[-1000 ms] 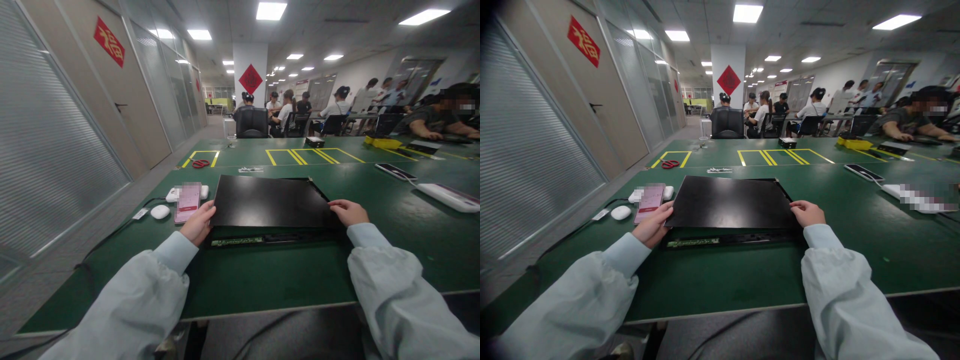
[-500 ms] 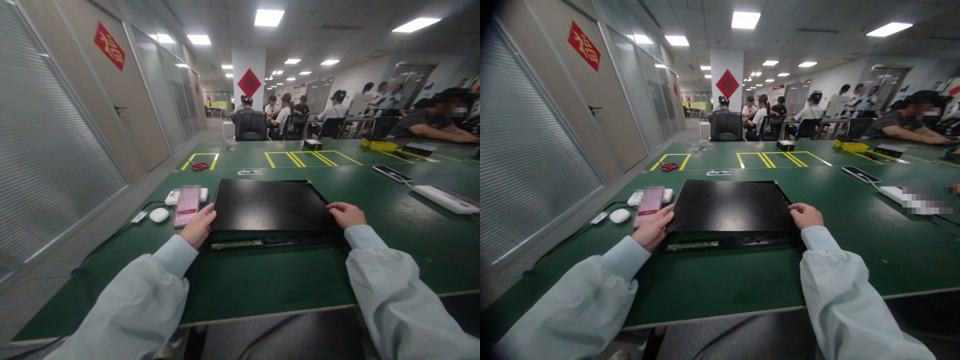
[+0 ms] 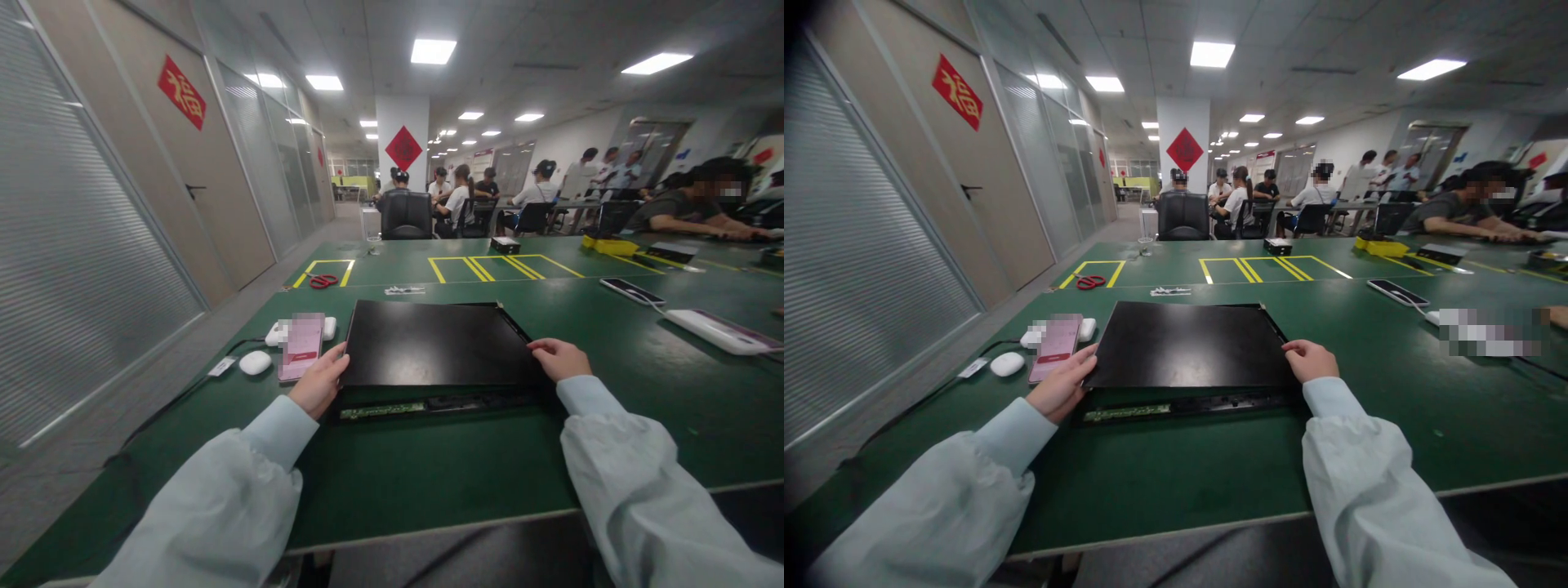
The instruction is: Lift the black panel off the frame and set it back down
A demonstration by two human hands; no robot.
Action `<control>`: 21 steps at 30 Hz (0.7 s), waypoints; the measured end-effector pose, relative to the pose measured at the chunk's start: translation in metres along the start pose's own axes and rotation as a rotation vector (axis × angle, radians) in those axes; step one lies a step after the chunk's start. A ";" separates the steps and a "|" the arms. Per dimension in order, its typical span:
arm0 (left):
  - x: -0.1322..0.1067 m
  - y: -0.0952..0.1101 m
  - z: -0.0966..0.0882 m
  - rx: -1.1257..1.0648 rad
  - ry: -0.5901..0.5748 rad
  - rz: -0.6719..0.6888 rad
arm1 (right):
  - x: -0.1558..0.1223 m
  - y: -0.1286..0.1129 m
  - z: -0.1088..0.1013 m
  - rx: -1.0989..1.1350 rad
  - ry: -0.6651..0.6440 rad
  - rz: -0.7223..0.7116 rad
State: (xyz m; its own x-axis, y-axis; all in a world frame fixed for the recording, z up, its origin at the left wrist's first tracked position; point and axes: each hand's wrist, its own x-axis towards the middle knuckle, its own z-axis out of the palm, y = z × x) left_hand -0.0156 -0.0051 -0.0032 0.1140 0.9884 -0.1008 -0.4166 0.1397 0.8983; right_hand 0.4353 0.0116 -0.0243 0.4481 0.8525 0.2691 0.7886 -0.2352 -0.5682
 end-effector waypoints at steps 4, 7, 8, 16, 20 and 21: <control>0.000 0.002 0.001 0.019 0.009 -0.029 | -0.001 -0.002 -0.002 0.000 0.006 0.018; 0.001 0.002 0.001 0.032 0.016 -0.042 | -0.002 -0.004 -0.003 0.000 -0.007 0.022; 0.001 0.002 0.002 0.037 0.017 -0.045 | -0.002 -0.004 -0.004 -0.001 -0.008 0.023; -0.001 0.003 0.002 0.053 0.011 -0.041 | -0.002 -0.006 -0.006 -0.012 -0.035 0.037; 0.000 0.004 0.003 0.054 0.019 -0.044 | -0.002 -0.007 -0.006 -0.005 -0.032 0.044; 0.000 0.004 0.003 0.053 0.025 -0.041 | -0.002 -0.007 -0.006 -0.005 -0.030 0.046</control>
State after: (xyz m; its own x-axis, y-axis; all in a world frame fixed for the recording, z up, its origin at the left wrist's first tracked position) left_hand -0.0145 -0.0045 0.0018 0.1073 0.9831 -0.1481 -0.3639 0.1775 0.9144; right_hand 0.4321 0.0089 -0.0159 0.4713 0.8544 0.2189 0.7696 -0.2772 -0.5752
